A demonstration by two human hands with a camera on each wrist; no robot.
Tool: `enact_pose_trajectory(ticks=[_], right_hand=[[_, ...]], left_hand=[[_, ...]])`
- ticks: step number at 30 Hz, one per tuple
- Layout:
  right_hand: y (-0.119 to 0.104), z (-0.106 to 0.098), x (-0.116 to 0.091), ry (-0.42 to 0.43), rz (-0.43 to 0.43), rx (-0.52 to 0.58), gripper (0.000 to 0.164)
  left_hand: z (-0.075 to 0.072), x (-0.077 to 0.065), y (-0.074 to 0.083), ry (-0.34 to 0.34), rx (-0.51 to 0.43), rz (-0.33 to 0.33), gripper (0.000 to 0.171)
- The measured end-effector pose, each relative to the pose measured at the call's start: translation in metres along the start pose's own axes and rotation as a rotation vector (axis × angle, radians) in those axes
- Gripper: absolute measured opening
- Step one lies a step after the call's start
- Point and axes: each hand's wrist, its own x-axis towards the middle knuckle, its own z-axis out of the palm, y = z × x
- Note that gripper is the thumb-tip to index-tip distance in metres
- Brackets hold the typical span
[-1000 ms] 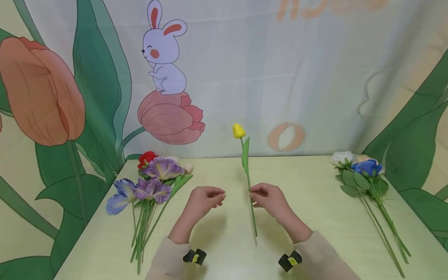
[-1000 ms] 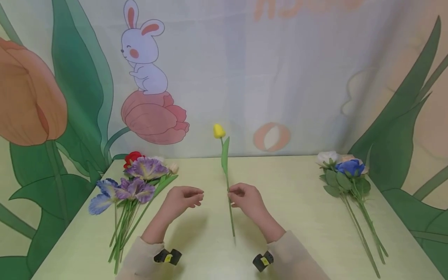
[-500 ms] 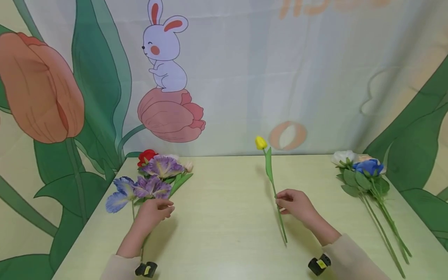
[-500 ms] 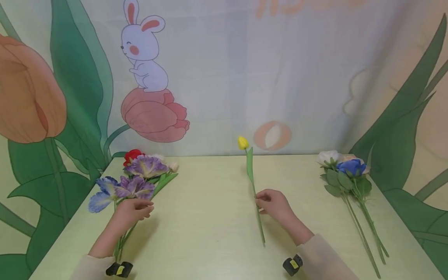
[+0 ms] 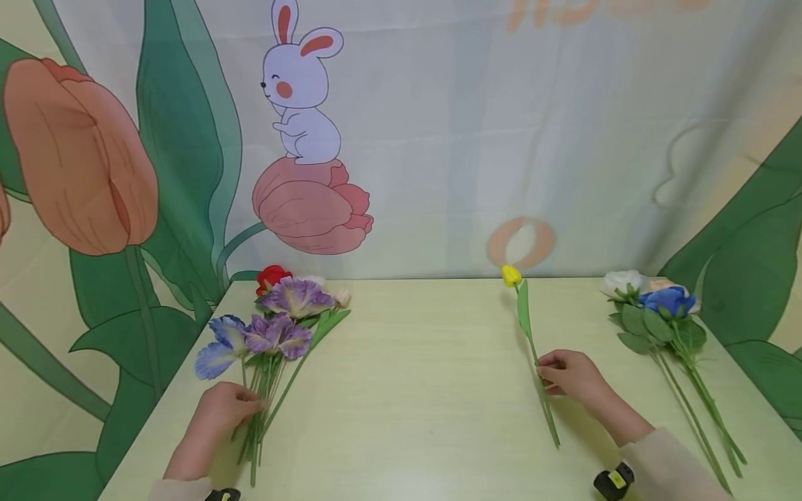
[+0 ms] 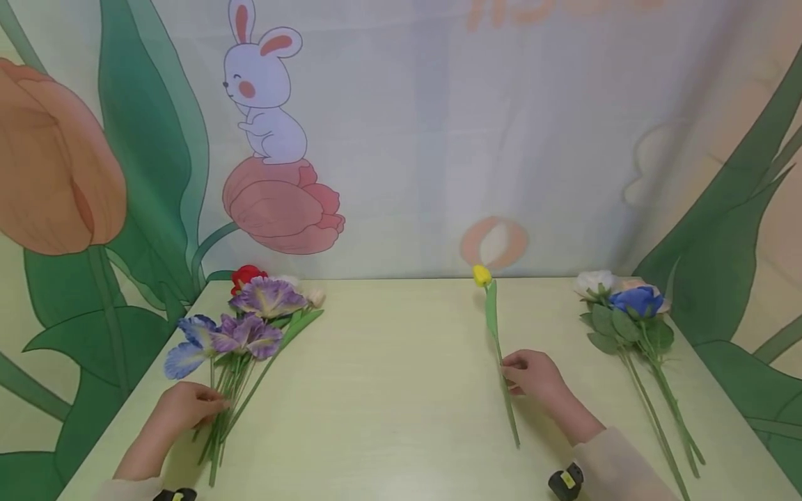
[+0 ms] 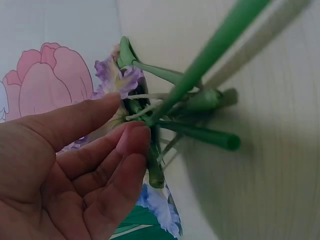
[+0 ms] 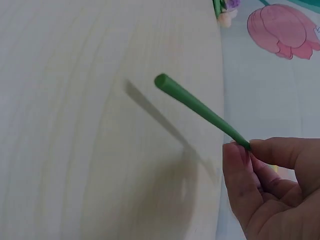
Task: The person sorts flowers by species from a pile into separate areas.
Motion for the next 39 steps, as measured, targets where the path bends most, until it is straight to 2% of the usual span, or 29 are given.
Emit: enact_pose_trajectory(ticks=[5, 14, 22, 26, 30, 33, 39], right_hand=[[0.011, -0.012, 0.001, -0.005, 0.035, -0.053, 0.032], [0.022, -0.029, -0.004, -0.001, 0.059, -0.116, 0.032], [0.033, -0.033, -0.003, 0.005, 0.072, -0.141, 0.032], [0.036, -0.034, -0.001, -0.002, 0.088, -0.148, 0.033], [0.037, -0.034, -0.001, -0.009, 0.083, -0.170, 0.034], [0.038, -0.035, -0.001, -0.012, 0.077, -0.178, 0.034], [0.039, -0.035, -0.001, -0.017, 0.085, -0.170, 0.032]], left_hand=[[-0.004, -0.003, -0.003, 0.017, 0.007, -0.028, 0.021], [-0.011, -0.001, -0.004, 0.054, 0.064, -0.037, 0.023], [-0.010, -0.004, -0.010, 0.047, 0.066, -0.072, 0.019], [-0.010, -0.005, -0.013, 0.050, 0.045, -0.070, 0.019], [-0.009, -0.003, -0.016, 0.053, 0.023, -0.061, 0.025], [-0.010, 0.001, -0.022, 0.060, 0.043, -0.051, 0.035], [-0.011, 0.010, -0.032, 0.066, 0.069, -0.033, 0.044]])
